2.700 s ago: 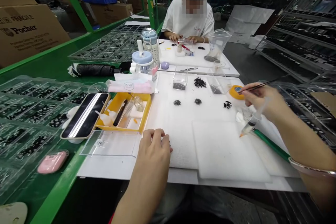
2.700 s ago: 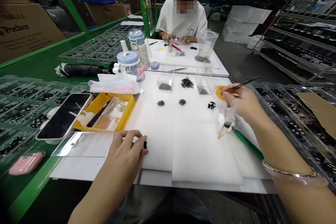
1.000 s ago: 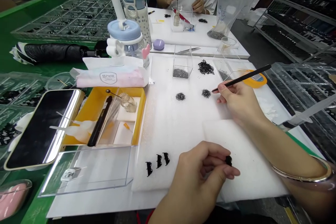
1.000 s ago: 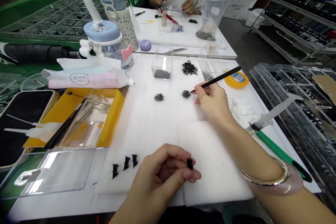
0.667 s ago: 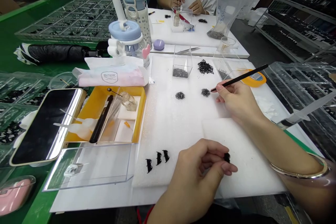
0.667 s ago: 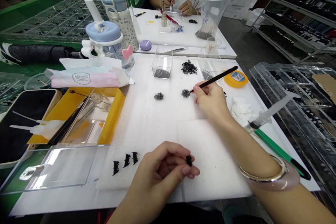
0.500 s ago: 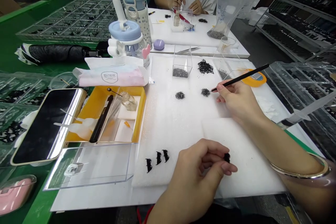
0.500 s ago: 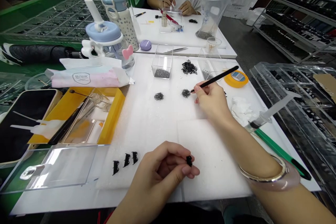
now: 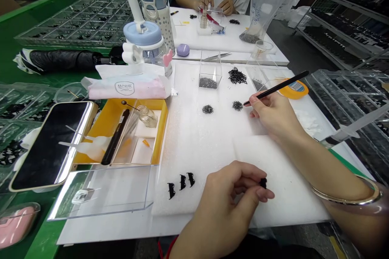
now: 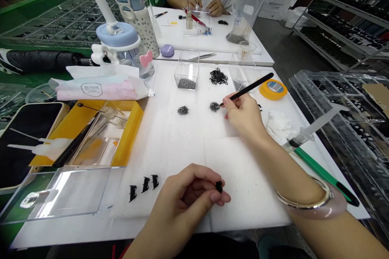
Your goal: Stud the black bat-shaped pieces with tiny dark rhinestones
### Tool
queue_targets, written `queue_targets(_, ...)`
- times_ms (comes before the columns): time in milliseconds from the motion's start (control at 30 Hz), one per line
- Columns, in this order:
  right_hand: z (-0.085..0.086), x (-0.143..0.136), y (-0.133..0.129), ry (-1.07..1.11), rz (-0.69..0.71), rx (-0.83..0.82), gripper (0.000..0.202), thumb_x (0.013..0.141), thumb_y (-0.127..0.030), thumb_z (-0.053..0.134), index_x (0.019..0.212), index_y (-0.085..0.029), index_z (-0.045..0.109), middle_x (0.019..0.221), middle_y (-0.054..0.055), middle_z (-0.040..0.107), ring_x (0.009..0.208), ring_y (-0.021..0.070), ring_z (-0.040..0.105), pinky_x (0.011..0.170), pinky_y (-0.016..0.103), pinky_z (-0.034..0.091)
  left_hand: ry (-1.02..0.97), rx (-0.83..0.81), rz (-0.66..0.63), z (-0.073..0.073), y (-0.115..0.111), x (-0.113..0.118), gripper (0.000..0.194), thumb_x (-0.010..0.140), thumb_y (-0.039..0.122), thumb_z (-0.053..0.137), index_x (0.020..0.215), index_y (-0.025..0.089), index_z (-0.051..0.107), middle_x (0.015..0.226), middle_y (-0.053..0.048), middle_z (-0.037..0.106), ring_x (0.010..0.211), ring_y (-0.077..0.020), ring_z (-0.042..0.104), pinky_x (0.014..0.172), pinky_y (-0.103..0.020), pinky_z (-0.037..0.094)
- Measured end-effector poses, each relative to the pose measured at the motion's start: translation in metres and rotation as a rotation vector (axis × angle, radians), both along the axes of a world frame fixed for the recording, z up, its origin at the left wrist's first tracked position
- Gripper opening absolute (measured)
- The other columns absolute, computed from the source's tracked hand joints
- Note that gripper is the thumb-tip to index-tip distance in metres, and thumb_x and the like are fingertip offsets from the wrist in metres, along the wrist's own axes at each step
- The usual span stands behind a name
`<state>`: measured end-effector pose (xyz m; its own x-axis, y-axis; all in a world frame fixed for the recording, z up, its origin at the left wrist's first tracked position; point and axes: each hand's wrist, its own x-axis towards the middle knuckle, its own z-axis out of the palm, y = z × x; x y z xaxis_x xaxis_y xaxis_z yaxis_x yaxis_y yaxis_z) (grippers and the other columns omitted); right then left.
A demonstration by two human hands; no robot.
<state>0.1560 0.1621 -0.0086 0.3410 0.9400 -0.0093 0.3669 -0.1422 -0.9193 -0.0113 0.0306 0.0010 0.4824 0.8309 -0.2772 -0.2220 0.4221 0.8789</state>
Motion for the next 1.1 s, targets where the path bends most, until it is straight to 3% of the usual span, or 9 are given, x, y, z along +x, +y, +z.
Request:
queue_targets(367, 0.004, -0.0028, -0.0003, -0.002, -0.027, -0.008, 0.008, 0.082, -0.025, 0.06, 0.086, -0.018, 0.059, 0.069, -0.001, 0.06, 0.05, 0.0099, 0.052, 0.052, 0.026, 0.042, 0.022, 0.02, -0.011, 0.0018, 0.0004, -0.0007, 0.008, 0.09, 0.019, 0.057, 0.097, 0.018, 0.059, 0.089, -0.005, 0.072, 0.087, -0.0153, 0.068, 0.08, -0.026, 0.052)
queue_targets(1100, -0.0044, 0.0011, 0.0023, 0.025, 0.022, 0.065, 0.014, 0.081, -0.031, 0.06, 0.088, -0.019, 0.057, 0.08, 0.002, 0.063, 0.052, 0.0086, 0.048, 0.054, 0.026, 0.043, 0.039, 0.044, -0.021, 0.0024, 0.0005, -0.0006, 0.007, 0.09, 0.02, 0.057, 0.095, 0.017, 0.06, 0.087, -0.006, 0.071, 0.086, -0.0168, 0.069, 0.08, -0.028, 0.053)
